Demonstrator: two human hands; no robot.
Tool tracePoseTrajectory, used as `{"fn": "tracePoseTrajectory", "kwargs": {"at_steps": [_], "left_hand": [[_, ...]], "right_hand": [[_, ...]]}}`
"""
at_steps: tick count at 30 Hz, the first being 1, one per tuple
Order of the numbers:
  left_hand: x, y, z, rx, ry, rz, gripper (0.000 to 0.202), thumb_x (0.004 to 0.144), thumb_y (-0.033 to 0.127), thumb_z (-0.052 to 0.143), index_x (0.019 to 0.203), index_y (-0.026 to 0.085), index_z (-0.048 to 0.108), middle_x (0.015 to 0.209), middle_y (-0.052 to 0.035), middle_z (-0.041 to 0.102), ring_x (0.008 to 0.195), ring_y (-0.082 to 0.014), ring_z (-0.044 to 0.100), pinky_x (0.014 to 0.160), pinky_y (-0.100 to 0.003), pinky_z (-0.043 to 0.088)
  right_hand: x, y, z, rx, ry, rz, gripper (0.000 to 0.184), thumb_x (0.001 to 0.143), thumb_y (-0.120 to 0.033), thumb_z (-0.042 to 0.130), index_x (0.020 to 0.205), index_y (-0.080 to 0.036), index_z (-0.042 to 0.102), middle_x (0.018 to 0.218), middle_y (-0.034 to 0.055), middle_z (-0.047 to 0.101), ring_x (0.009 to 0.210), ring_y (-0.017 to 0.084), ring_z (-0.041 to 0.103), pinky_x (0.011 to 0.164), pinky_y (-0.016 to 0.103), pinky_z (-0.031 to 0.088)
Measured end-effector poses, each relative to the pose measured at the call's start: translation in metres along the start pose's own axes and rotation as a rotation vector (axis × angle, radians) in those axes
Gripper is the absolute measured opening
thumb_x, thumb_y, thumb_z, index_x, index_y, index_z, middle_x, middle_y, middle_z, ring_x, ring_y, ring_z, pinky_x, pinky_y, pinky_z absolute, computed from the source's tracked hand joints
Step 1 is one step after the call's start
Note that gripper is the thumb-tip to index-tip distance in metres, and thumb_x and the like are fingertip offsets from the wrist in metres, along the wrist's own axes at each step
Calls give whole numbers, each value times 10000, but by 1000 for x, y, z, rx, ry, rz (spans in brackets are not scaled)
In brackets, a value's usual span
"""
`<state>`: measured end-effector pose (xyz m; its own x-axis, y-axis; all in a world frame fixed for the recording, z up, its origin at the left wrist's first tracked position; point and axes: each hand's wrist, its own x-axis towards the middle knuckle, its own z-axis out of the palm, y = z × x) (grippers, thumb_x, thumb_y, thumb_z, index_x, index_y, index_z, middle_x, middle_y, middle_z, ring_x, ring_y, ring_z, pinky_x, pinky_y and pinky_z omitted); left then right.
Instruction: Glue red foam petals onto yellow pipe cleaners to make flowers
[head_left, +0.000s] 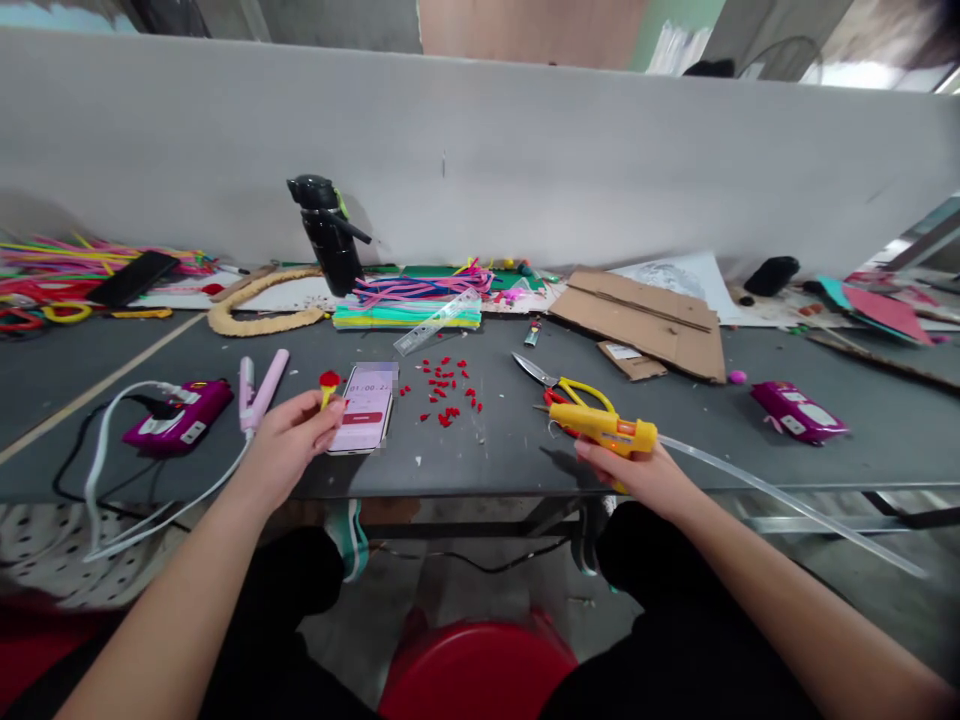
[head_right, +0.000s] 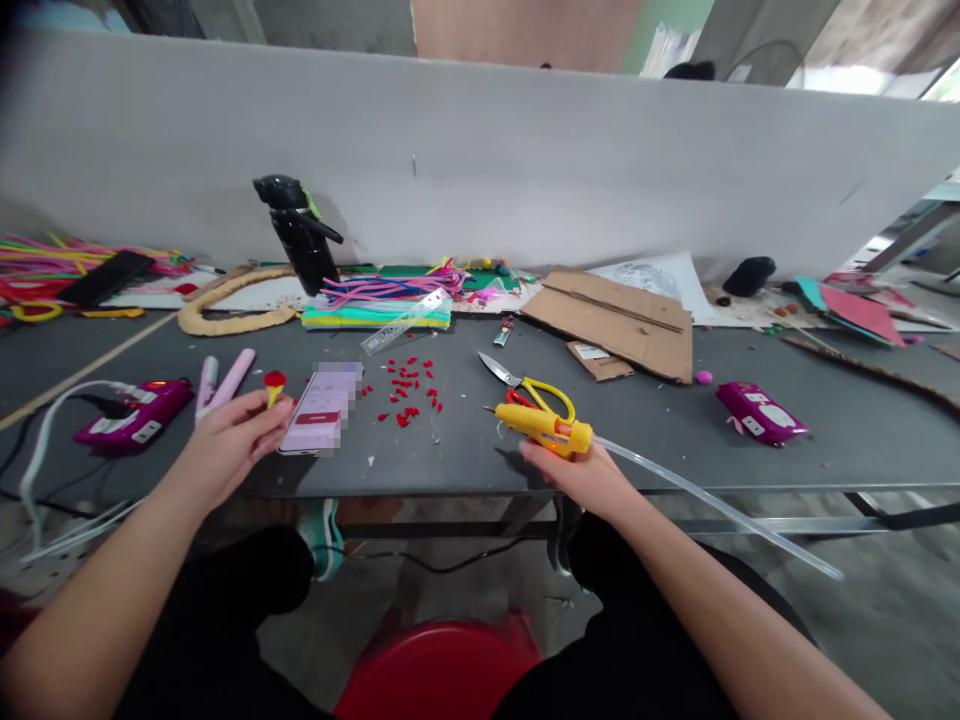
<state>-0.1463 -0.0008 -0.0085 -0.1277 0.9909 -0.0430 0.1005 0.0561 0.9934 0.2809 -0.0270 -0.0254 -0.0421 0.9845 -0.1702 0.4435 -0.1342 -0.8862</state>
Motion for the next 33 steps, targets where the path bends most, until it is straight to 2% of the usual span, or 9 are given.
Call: {"fn": "tracePoseTrajectory", "kwargs": {"at_steps": [2, 4, 7, 11, 16, 22, 27, 33], "left_hand": [[-5, -6, 1, 41, -37, -38, 268, 811, 366, 704, 741, 168, 538, 652, 43, 389, 574, -83, 315, 521, -222, 240], [-8, -4, 10, 83, -91, -57, 285, 824, 404, 694, 769, 167, 547, 672, 40, 397, 584, -84, 323, 527, -223, 240], [-9, 12, 34, 146, -141, -16, 316, 826, 443, 678, 768, 162, 545, 678, 40, 400, 581, -84, 333, 536, -226, 254], [-3, 36, 70, 292, -240, 7, 335, 843, 495, 627, 794, 170, 562, 672, 32, 439, 571, -97, 351, 528, -234, 258], [6, 39, 98, 339, -310, 52, 346, 866, 517, 590, 795, 180, 554, 662, 40, 431, 584, -104, 363, 537, -232, 262], [17, 27, 109, 278, -334, -9, 352, 849, 524, 606, 801, 180, 556, 682, 35, 478, 585, -109, 406, 553, -236, 309], [26, 16, 114, 310, -355, 4, 343, 865, 521, 587, 797, 185, 574, 698, 26, 527, 591, -118, 436, 561, -242, 319], [31, 20, 107, 399, -293, 69, 335, 871, 515, 580, 815, 185, 603, 708, 5, 547, 622, -146, 455, 566, -251, 308]], "right_hand": [[-1, 4, 0, -4, 39, -15, 314, 769, -516, 721, 895, -228, 730, 657, 29, 645, 558, 176, 575, 496, 310, 455], [0, 2, 4, -5, 59, -49, 304, 761, -500, 731, 912, -236, 729, 717, 42, 669, 587, 183, 589, 506, 315, 467], [4, -8, 13, -1, 38, -123, 286, 778, -492, 719, 908, -237, 713, 735, 41, 659, 603, 171, 576, 514, 301, 465], [9, -28, 24, -5, -55, -177, 294, 822, -500, 673, 903, -217, 678, 729, 21, 629, 606, 138, 549, 528, 267, 444], [20, -40, 38, -23, -62, -195, 284, 831, -497, 648, 850, -215, 663, 708, 16, 613, 607, 137, 539, 524, 258, 432], [37, -31, 55, 20, -73, -211, 279, 821, -502, 634, 818, -223, 647, 709, 10, 610, 615, 154, 551, 548, 280, 446], [44, -40, 63, -20, -139, -363, 206, 860, -387, 607, 735, -227, 572, 624, -11, 523, 553, 133, 477, 512, 275, 401], [51, -55, 70, -162, -133, -578, 193, 881, -272, 541, 700, -211, 518, 702, 13, 541, 623, 142, 512, 593, 304, 399]]}}
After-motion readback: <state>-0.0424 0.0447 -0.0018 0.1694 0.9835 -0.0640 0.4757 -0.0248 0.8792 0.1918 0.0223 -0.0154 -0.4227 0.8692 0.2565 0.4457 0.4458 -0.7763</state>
